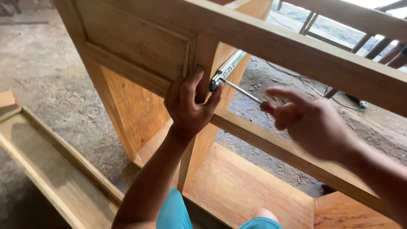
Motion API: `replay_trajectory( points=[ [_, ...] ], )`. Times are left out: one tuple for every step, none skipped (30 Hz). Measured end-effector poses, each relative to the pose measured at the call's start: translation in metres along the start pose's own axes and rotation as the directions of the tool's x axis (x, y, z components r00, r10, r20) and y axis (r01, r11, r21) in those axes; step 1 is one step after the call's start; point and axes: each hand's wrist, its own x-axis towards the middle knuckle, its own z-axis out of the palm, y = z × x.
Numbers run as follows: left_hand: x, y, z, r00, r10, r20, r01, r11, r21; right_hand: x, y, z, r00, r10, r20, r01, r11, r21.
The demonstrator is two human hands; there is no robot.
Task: The person marks a wooden cabinet door with a pencil, then installs a drawer into a wooden cabinet frame. They use a screwdriver to secure metal drawer slides to the cabinet interior.
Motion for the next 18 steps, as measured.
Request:
replay_trajectory(
  points=[
    [-0.002,0.002,-0.004,1.0,-0.02,0.014,0.02,1.0,0.005,0.005,-0.002,-0.007,0.987,0.12,0.105,-0.134,0.98,0.147],
    [-0.004,0.006,-0.009,0.999,-0.041,0.027,0.04,0.999,0.01,0.008,-0.003,-0.013,0.956,0.206,0.208,-0.255,0.935,0.248],
    [-0.001,0.005,-0.006,0.998,-0.042,0.039,0.042,0.999,-0.008,0.012,-0.001,-0.019,0.932,0.239,0.274,-0.323,0.89,0.322],
    [0.001,0.006,-0.005,0.999,-0.026,0.044,0.027,0.999,-0.021,0.01,0.001,-0.022,0.937,0.213,0.276,-0.302,0.891,0.339],
    [0.005,0.005,-0.005,1.0,-0.005,0.03,0.006,1.0,-0.016,0.014,0.004,-0.024,0.954,0.172,0.244,-0.247,0.914,0.321],
    [0.01,0.003,-0.004,1.0,0.016,0.016,-0.016,1.0,-0.011,0.015,0.007,-0.024,0.975,0.128,0.184,-0.174,0.949,0.262],
    [0.009,0.003,-0.006,1.0,0.011,0.027,-0.011,1.0,-0.004,0.011,0.011,-0.017,0.997,-0.075,0.009,0.074,0.991,0.109],
    [0.009,0.003,-0.007,0.999,0.006,0.038,-0.006,1.0,0.002,0.007,0.016,-0.01,0.942,-0.31,-0.128,0.296,0.948,-0.112],
    [0.006,0.004,-0.008,0.998,-0.002,0.057,0.002,1.0,0.0,0.0,0.021,0.0,0.809,-0.544,-0.224,0.447,0.816,-0.365],
    [0.004,0.004,-0.008,0.997,-0.011,0.075,0.012,1.0,-0.013,-0.006,0.026,0.007,0.8,-0.575,-0.168,0.435,0.75,-0.499],
    [0.002,0.003,-0.009,0.996,-0.022,0.082,0.023,1.0,-0.01,-0.005,0.028,0.013,0.784,-0.613,-0.099,0.433,0.654,-0.621],
    [0.001,0.002,-0.011,0.995,-0.034,0.088,0.035,0.999,-0.007,-0.004,0.028,0.016,0.767,-0.641,-0.026,0.426,0.54,-0.726],
    [0.002,0.0,-0.009,0.997,-0.014,0.081,0.015,1.0,-0.017,-0.003,0.026,0.017,0.841,-0.539,0.034,0.392,0.567,-0.724],
    [0.003,-0.002,-0.007,0.997,0.007,0.073,-0.005,1.0,-0.026,-0.001,0.02,0.014,0.899,-0.428,0.093,0.355,0.59,-0.725],
    [0.002,-0.002,-0.006,0.997,0.018,0.069,-0.016,0.999,-0.031,0.001,0.012,0.01,0.938,-0.307,0.16,0.323,0.611,-0.723],
    [0.001,-0.001,-0.005,0.997,0.011,0.072,-0.008,0.999,-0.037,0.002,0.001,0.004,0.92,-0.382,0.086,0.347,0.694,-0.631],
    [0.001,-0.002,-0.006,0.997,0.006,0.072,-0.004,0.999,-0.035,0.004,-0.012,-0.003,0.892,-0.452,0.0,0.384,0.758,-0.527],
    [0.002,-0.003,-0.006,0.997,0.002,0.072,0.001,0.999,-0.033,0.008,-0.024,-0.011,0.858,-0.505,-0.095,0.426,0.803,-0.416]
  ],
)
